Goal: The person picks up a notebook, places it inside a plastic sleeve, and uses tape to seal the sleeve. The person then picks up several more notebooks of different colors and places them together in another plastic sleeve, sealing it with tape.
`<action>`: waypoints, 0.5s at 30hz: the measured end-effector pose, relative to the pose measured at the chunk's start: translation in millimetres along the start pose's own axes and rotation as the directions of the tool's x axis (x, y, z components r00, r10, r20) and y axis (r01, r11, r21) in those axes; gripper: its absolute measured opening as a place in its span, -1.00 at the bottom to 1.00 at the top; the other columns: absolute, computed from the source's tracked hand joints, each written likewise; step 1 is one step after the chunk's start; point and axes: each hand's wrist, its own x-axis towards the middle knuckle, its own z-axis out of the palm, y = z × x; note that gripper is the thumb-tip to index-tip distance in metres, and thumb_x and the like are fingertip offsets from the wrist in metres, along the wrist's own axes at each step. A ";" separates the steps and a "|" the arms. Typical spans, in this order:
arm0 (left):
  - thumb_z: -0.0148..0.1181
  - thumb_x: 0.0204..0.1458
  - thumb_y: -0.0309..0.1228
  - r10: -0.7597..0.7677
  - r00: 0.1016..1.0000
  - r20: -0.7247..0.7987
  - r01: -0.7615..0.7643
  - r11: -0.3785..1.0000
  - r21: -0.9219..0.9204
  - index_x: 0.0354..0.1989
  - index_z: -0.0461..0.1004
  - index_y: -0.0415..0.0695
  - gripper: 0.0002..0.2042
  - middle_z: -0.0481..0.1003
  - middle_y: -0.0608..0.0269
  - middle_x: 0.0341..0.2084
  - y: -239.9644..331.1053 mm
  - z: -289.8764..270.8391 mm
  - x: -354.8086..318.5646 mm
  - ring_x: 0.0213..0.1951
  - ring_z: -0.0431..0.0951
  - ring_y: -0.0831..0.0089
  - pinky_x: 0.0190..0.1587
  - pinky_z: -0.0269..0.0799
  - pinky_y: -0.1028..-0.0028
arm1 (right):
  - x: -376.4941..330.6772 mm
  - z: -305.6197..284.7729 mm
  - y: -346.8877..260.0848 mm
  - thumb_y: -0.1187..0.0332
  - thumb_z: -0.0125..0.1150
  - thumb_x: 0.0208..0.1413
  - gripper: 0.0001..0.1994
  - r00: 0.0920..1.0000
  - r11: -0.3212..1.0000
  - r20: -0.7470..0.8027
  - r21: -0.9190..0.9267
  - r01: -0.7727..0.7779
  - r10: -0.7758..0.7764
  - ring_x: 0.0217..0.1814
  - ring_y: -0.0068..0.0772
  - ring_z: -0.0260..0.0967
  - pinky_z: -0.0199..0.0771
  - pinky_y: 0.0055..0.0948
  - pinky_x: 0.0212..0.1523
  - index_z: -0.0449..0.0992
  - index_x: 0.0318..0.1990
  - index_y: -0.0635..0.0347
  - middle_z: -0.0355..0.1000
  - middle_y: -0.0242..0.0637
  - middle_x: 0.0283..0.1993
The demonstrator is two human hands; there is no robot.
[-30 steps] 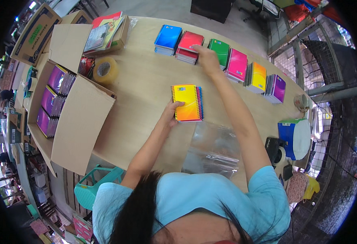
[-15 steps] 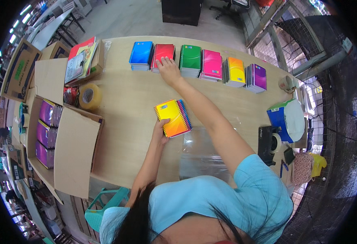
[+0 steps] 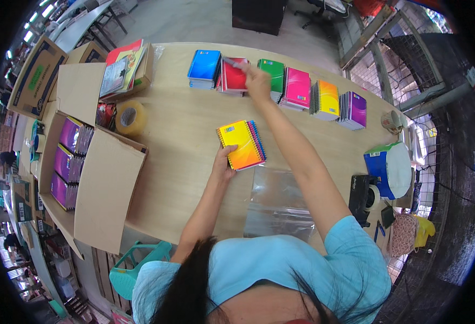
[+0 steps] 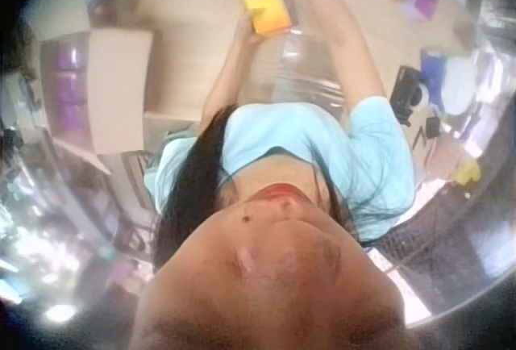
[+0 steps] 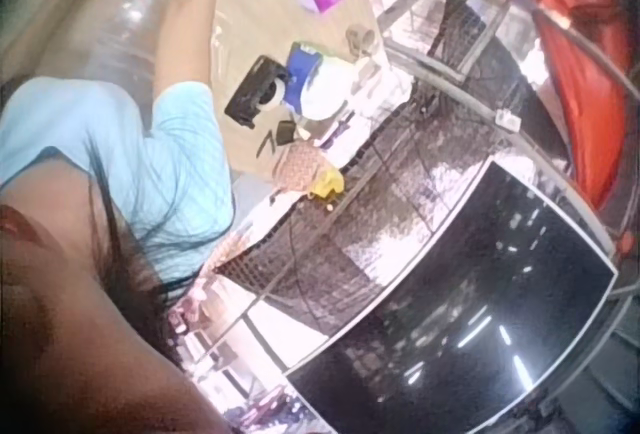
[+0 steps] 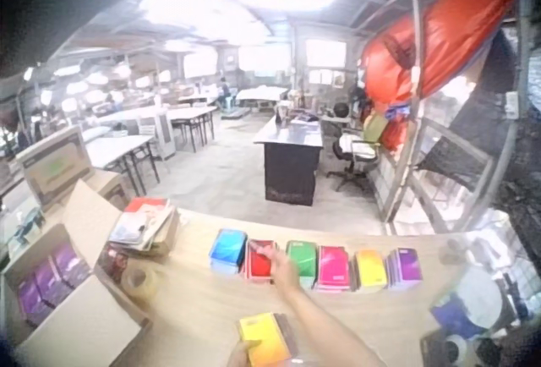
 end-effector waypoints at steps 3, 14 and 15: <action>0.11 0.04 -0.55 0.002 0.999 0.045 -0.004 0.999 0.052 0.20 0.22 -0.27 -0.51 0.43 -0.02 0.06 10.4 -9.3 13.7 0.06 0.51 0.07 0.17 0.44 0.08 | 9.0 -22.5 -16.7 0.51 0.20 0.07 -0.84 0.936 0.990 -0.351 0.131 0.054 -0.004 -0.30 -0.12 0.58 0.52 -0.31 -0.24 0.64 -0.19 0.21 0.59 -0.12 -0.32; 0.12 -0.04 -0.58 0.035 0.990 0.135 -0.044 0.997 0.062 0.21 0.21 -0.27 -0.45 0.43 -0.03 0.06 28.1 -2.1 34.2 0.06 0.52 0.10 0.14 0.47 0.10 | 5.7 2.9 -3.9 0.53 0.19 -0.01 -0.62 0.819 0.824 0.453 -0.265 0.501 -0.352 -0.12 -0.02 0.49 0.52 -0.14 -0.11 0.50 0.03 0.12 0.50 -0.07 -0.19; 0.13 -0.07 -0.58 0.009 0.989 0.151 -0.024 0.995 0.095 0.22 0.21 -0.27 -0.42 0.43 -0.03 0.06 34.9 0.4 34.2 0.06 0.52 0.11 0.14 0.47 0.11 | 9.3 7.9 -0.9 0.51 0.19 -0.04 -0.54 0.765 0.760 0.504 -0.283 0.585 -0.401 -0.04 -0.02 0.44 0.50 -0.14 -0.06 0.46 0.10 0.07 0.47 -0.07 -0.17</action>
